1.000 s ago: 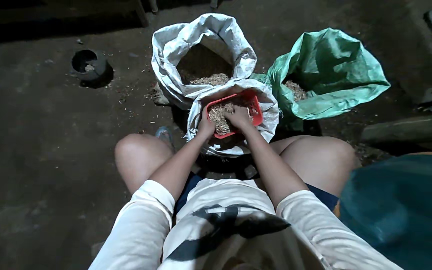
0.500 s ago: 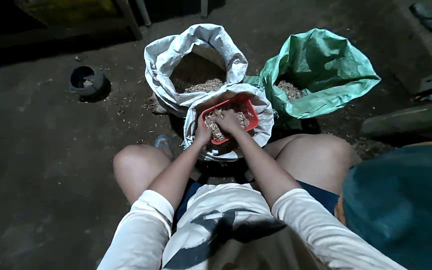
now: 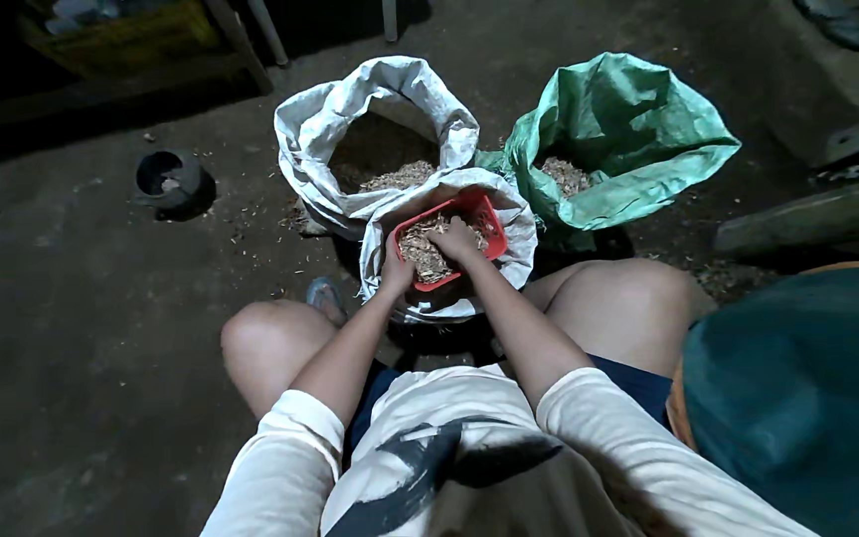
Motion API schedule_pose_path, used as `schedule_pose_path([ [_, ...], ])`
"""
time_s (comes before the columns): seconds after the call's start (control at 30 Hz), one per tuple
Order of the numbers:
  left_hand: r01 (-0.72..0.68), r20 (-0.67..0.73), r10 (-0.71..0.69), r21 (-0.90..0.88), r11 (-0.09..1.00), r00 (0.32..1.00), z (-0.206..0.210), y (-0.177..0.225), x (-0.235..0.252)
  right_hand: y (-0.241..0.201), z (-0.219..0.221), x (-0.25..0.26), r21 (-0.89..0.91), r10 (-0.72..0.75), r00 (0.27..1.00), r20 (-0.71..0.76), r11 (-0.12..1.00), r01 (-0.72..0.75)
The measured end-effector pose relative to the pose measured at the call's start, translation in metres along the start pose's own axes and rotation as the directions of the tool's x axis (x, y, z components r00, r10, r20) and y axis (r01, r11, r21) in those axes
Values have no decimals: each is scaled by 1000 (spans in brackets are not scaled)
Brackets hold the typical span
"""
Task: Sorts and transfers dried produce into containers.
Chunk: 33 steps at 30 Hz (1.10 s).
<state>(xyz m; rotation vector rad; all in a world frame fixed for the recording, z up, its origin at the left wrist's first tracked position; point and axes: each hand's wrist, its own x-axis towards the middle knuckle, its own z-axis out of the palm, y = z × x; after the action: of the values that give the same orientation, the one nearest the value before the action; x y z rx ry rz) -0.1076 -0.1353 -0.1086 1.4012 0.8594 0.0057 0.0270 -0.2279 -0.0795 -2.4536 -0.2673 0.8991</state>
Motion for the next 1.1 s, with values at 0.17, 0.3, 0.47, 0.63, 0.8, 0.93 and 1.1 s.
schedule_pose_path([
  [0.17,37,-7,-37,-12,999,999,-1,10,-9,1,-7,-20,-149,-113,993,-24,983,108],
  [0.3,-45,-21,47,84,995,999,4,18,-15,7,-2,-10,-245,-4,999,32,970,12],
  [0.47,-122,-36,125,91,988,991,0,10,-7,-4,0,-13,-189,32,999,26,982,-26],
  [0.63,-43,-30,43,13,999,999,-4,6,-4,0,-15,-24,-169,-174,985,-9,971,170],
  [0.8,-73,-16,74,71,995,997,0,17,-14,10,-24,-17,-238,-75,997,-6,969,71],
  [0.93,-105,-34,106,31,994,994,3,12,-9,-1,-8,-12,-228,16,1000,26,974,-10],
  [1.1,-73,-16,74,53,996,997,-6,8,-4,10,-17,-4,41,-62,998,30,997,60],
])
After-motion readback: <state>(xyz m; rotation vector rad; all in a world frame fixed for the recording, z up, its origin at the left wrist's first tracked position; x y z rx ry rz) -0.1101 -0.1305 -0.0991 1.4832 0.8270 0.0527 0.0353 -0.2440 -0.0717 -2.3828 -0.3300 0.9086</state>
